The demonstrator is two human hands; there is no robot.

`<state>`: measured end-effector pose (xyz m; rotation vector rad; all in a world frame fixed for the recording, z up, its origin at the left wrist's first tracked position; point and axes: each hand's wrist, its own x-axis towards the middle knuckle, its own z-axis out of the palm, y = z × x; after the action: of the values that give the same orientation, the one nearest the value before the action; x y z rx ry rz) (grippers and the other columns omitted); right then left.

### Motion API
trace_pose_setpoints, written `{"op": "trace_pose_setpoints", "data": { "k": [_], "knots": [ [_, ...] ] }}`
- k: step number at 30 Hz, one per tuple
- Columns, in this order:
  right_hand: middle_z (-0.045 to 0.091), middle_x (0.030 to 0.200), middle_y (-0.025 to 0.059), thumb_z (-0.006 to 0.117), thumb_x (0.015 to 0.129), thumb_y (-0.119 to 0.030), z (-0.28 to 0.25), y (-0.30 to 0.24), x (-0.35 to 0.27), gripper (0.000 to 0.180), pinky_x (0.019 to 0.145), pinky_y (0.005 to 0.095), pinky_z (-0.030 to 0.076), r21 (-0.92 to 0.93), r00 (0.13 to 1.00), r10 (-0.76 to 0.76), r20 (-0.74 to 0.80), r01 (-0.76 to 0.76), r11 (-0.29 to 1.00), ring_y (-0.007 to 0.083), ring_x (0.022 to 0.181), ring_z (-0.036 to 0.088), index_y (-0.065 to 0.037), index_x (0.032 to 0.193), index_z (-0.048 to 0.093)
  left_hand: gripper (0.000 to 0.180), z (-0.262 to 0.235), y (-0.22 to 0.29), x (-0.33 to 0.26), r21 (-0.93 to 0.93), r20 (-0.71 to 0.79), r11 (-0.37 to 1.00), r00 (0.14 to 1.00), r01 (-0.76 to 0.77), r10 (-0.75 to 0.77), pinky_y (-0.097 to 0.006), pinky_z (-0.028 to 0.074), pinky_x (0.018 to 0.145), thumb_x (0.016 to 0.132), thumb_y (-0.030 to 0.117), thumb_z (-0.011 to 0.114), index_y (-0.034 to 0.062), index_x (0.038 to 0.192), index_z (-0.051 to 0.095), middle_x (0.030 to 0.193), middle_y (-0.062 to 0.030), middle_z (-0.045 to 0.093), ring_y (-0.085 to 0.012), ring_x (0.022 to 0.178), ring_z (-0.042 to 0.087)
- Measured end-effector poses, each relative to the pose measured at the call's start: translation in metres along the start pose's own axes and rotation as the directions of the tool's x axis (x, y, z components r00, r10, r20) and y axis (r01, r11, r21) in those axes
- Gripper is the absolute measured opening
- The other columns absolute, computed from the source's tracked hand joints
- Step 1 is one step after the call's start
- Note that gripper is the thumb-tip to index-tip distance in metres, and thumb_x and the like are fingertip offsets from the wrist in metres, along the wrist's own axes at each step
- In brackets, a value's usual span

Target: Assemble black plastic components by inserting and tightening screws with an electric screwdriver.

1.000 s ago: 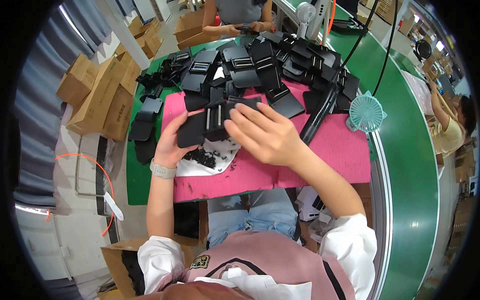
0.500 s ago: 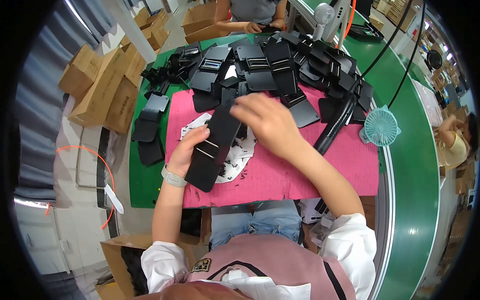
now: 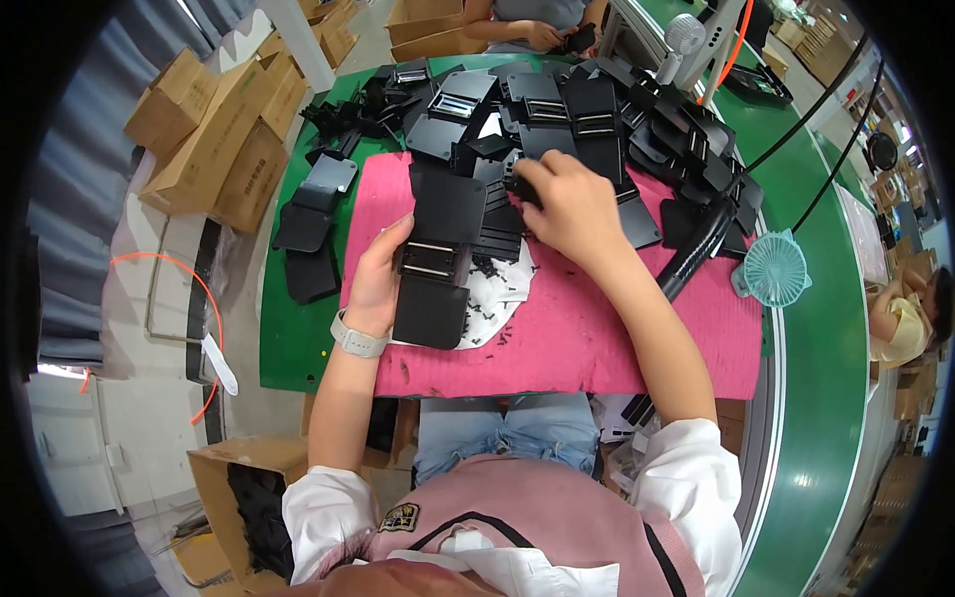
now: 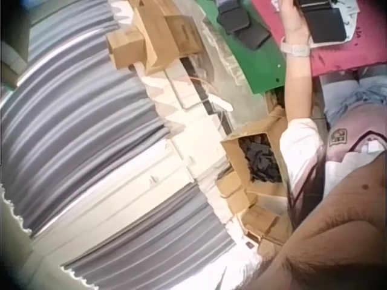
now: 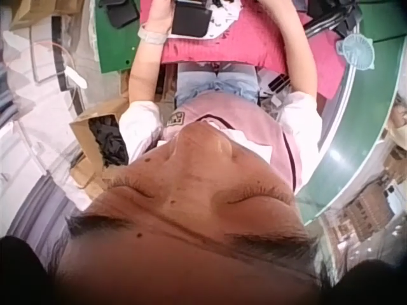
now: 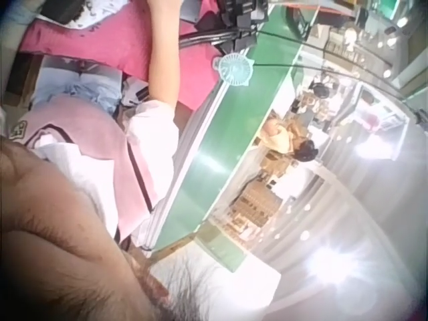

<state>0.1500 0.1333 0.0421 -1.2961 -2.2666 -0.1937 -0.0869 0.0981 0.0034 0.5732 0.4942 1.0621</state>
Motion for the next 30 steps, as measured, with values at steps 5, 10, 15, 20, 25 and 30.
{"op": "trace_pose_setpoints", "data": {
  "k": [5,10,15,20,25,30],
  "knots": [
    [0.059,0.079,0.0084,0.072,0.069,0.001,-0.027,-0.026,-0.003,0.026,0.058,0.0308,0.051,0.420,0.968,0.078,-0.238,0.030,0.907,0.0237,0.068,0.061,-0.004,0.094,0.067,0.030,0.004,-0.003,-0.002,0.074,-0.004,0.997,0.999,-0.035,0.036,-0.030,0.053,0.082,0.098,0.021,0.045,0.0015,0.117,0.056,0.107,-0.0090,0.065,-0.0171,0.094,0.065],
    [0.059,0.086,0.0079,0.075,0.062,-0.004,-0.026,-0.068,-0.004,0.034,0.062,0.0351,0.050,0.267,0.932,-0.338,-0.127,0.361,0.894,0.0247,0.078,0.059,-0.002,0.095,0.066,0.032,0.007,-0.010,-0.002,0.145,-0.003,0.985,0.996,-0.091,0.093,-0.028,0.052,0.080,0.099,0.025,0.045,0.0012,0.119,0.054,0.108,-0.0066,0.063,-0.0139,0.092,0.064],
    [0.061,0.110,0.0123,0.074,0.068,-0.007,-0.021,-0.052,-0.004,0.042,0.079,0.0376,0.051,0.416,0.946,-0.316,-0.067,0.315,0.853,0.0308,0.100,0.059,-0.006,0.109,0.066,0.032,0.014,-0.010,-0.003,0.160,-0.060,0.982,0.992,-0.104,0.115,-0.024,0.052,0.074,0.100,0.029,0.045,0.0022,0.115,0.055,0.101,-0.0041,0.062,-0.0096,0.086,0.062],
    [0.063,0.097,0.0098,0.077,0.066,-0.010,-0.014,-0.039,-0.010,0.030,0.073,0.0369,0.052,0.532,0.970,-0.239,-0.049,0.228,0.815,0.0274,0.086,0.062,-0.004,0.094,0.069,0.035,0.009,-0.013,-0.002,0.281,0.018,0.959,0.999,-0.041,0.038,-0.023,0.051,0.073,0.100,0.034,0.045,0.0026,0.111,0.055,0.100,-0.0031,0.061,-0.0080,0.086,0.061],
    [0.063,0.094,0.0081,0.080,0.062,-0.011,-0.010,-0.050,-0.016,0.031,0.067,0.0342,0.051,0.507,0.954,-0.251,-0.163,0.299,0.808,0.0251,0.081,0.061,-0.003,0.089,0.067,0.037,0.014,-0.013,-0.003,0.332,-0.002,0.931,0.987,-0.151,0.161,-0.022,0.048,0.074,0.100,0.038,0.045,0.0035,0.107,0.056,0.098,-0.0011,0.060,-0.0062,0.087,0.058],
    [0.062,0.092,0.0061,0.078,0.061,-0.013,-0.001,-0.062,-0.022,0.030,0.062,0.0331,0.051,0.392,0.946,-0.245,-0.211,0.311,0.866,0.0229,0.079,0.060,-0.005,0.088,0.066,0.038,0.007,-0.015,-0.001,0.387,0.010,0.909,0.987,-0.154,0.162,-0.021,0.046,0.073,0.099,0.040,0.045,0.0039,0.106,0.056,0.096,0.0002,0.059,-0.0053,0.084,0.055]
  ]
}}
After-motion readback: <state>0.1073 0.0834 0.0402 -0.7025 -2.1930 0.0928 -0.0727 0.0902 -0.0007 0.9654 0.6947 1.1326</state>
